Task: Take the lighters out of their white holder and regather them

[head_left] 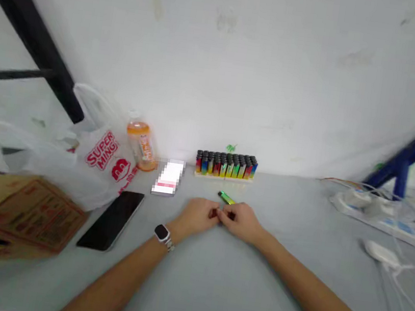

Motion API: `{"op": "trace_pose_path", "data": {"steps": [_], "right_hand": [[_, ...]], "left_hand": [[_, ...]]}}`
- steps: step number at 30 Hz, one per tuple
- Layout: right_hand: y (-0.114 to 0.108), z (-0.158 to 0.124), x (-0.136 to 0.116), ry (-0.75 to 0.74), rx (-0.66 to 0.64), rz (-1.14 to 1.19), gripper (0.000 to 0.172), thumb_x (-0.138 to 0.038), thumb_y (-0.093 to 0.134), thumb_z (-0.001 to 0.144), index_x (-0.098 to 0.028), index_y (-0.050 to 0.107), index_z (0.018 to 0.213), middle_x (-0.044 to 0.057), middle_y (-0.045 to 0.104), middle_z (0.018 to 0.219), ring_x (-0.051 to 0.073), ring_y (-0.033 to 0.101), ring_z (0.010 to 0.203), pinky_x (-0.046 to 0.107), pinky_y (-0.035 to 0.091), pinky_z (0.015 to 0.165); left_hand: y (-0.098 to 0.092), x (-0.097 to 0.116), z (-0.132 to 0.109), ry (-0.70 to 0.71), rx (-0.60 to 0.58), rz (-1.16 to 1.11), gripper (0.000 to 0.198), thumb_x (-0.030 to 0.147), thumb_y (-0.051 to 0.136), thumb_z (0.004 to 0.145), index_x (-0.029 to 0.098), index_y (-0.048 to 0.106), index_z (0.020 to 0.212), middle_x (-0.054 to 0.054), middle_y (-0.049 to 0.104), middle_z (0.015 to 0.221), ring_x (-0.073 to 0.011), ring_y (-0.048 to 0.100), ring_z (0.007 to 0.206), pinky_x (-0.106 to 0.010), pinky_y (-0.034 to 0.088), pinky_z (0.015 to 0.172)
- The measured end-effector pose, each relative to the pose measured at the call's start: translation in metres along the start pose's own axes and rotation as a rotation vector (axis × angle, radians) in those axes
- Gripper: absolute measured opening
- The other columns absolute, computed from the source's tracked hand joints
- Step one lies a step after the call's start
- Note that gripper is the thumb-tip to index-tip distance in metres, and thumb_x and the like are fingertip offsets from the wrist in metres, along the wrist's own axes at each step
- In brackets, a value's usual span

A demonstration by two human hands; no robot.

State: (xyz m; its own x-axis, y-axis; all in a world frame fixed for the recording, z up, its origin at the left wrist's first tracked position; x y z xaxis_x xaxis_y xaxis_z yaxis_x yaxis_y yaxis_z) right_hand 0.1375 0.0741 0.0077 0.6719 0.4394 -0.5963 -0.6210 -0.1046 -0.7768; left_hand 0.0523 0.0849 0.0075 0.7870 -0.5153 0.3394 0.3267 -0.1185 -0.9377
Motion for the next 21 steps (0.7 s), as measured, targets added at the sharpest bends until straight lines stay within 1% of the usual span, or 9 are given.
{"op": "trace_pose_path", "data": {"steps": [7, 17, 21], "right_hand": [[-0.0019, 0.0007, -0.0004, -0.010, 0.011, -0.015, 0.038, -0.034, 0.052, 0.090, -0.018, 0.047, 0.055, -0.004, 0.046, 0.051, 0.009, 0.038, 0.051, 0.025, 0.023, 0.056], [-0.0023, 0.0011, -0.0005, -0.002, 0.013, -0.009, 0.038, -0.034, 0.053, 0.089, -0.019, 0.048, 0.055, -0.003, 0.048, 0.051, 0.010, 0.040, 0.050, 0.026, 0.023, 0.055], [-0.0027, 0.0013, -0.0003, 0.003, 0.015, -0.011, 0.038, -0.033, 0.053, 0.089, -0.019, 0.049, 0.055, -0.003, 0.049, 0.051, 0.010, 0.039, 0.050, 0.025, 0.023, 0.055]], "left_hand": [[0.0007, -0.0023, -0.0011, -0.023, -0.021, 0.013, 0.026, 0.037, 0.053, 0.086, 0.020, 0.063, 0.069, -0.003, 0.070, 0.069, -0.0175, 0.062, 0.065, -0.028, 0.025, 0.058], [-0.0003, -0.0020, -0.0008, -0.032, -0.023, 0.008, 0.027, 0.037, 0.053, 0.086, 0.020, 0.063, 0.069, -0.003, 0.069, 0.068, -0.0174, 0.060, 0.064, -0.028, 0.025, 0.057], [-0.0014, -0.0014, -0.0013, -0.034, -0.019, 0.004, 0.026, 0.037, 0.053, 0.086, 0.020, 0.062, 0.068, -0.003, 0.069, 0.068, -0.0173, 0.060, 0.063, -0.028, 0.024, 0.057]]}}
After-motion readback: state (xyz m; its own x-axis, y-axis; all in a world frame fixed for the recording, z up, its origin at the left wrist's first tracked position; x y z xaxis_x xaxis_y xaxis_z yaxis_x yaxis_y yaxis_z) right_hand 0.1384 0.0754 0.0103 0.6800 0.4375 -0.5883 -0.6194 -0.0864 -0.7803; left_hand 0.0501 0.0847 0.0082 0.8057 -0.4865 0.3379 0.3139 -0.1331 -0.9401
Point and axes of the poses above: each hand's wrist, its own z-axis towards the middle knuckle, its own y-axis out of the palm, x = y × z, the point moved 10 cm from there along z, towards the middle knuckle
